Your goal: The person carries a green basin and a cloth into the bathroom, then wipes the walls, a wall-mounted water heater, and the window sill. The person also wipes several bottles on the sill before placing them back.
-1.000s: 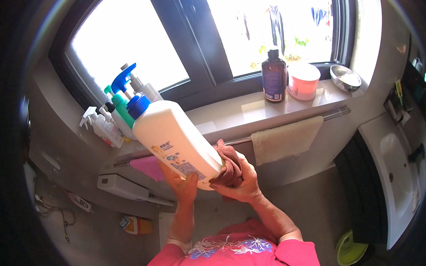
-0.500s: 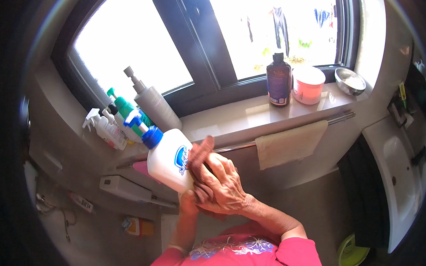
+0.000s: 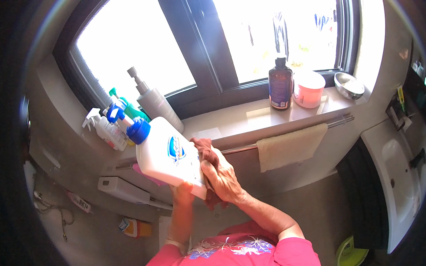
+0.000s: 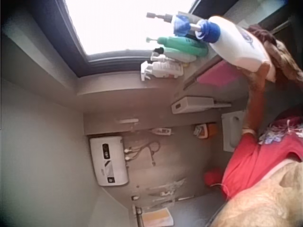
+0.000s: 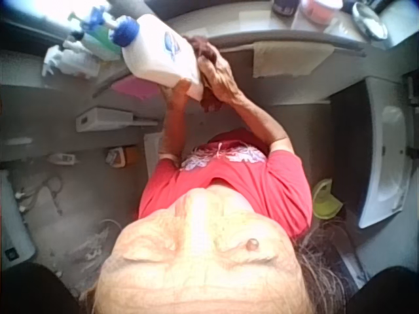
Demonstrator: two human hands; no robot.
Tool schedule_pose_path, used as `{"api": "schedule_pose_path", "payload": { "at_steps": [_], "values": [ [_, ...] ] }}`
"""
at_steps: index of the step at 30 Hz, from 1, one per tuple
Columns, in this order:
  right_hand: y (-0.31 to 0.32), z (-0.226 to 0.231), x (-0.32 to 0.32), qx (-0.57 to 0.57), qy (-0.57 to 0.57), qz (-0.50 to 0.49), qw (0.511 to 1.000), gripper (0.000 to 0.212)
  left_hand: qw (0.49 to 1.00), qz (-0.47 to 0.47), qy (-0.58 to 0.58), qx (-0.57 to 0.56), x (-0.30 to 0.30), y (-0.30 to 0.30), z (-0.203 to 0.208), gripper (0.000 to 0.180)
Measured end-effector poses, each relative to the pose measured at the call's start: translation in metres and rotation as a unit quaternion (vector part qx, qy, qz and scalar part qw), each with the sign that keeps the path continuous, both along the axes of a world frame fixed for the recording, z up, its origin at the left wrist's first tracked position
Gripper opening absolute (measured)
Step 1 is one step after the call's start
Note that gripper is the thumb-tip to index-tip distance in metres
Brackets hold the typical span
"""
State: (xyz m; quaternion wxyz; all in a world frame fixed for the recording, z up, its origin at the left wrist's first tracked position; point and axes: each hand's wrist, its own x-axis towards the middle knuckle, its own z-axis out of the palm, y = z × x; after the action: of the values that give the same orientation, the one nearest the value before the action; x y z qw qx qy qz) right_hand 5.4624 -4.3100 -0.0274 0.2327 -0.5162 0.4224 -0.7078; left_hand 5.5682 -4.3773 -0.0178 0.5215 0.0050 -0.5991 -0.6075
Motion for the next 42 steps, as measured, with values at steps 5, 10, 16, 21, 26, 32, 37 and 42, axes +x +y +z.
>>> {"api": "schedule_pose_path", "payload": {
  "at_steps": [5, 10, 16, 21, 26, 32, 37, 42],
  "values": [
    [0.016, -0.022, 0.008, 0.041, -0.064, -0.032, 0.997, 0.053, 0.992, 0.117, -0.041, -0.017, -0.014, -0.015, -0.002, 0.081],
    [0.034, -0.026, -0.003, 0.065, -0.133, 0.018, 0.989, 0.045, 0.983, 0.157, -0.05, -0.076, -0.051, -0.052, 0.019, 0.082],
    [0.061, 0.012, -0.078, -0.021, 0.006, -0.212, 0.977, 0.037, 0.977, 0.184, -0.034, -0.104, -0.099, -0.091, 0.018, 0.088],
    [0.034, 0.007, -0.161, 0.02, 0.172, -0.462, 0.87, 0.055, 0.973, 0.205, -0.024, -0.1, -0.109, -0.107, 0.014, 0.084],
    [0.003, 0.002, -0.207, 0.093, 0.098, -0.446, 0.885, 0.057, 0.967, 0.222, -0.037, -0.119, -0.118, -0.112, 0.016, 0.079],
    [-0.006, 0.008, -0.22, 0.136, -0.034, -0.259, 0.956, 0.051, 0.967, 0.22, -0.056, -0.118, -0.115, -0.122, 0.017, 0.077],
    [-0.018, 0.023, -0.214, 0.181, 0.029, -0.186, 0.965, 0.052, 0.962, 0.225, -0.089, -0.124, -0.106, -0.133, 0.014, 0.073],
    [-0.037, 0.024, -0.207, 0.195, 0.009, -0.083, 0.977, 0.048, 0.971, 0.211, -0.079, -0.084, -0.102, -0.135, 0.014, 0.071]
  ]
}}
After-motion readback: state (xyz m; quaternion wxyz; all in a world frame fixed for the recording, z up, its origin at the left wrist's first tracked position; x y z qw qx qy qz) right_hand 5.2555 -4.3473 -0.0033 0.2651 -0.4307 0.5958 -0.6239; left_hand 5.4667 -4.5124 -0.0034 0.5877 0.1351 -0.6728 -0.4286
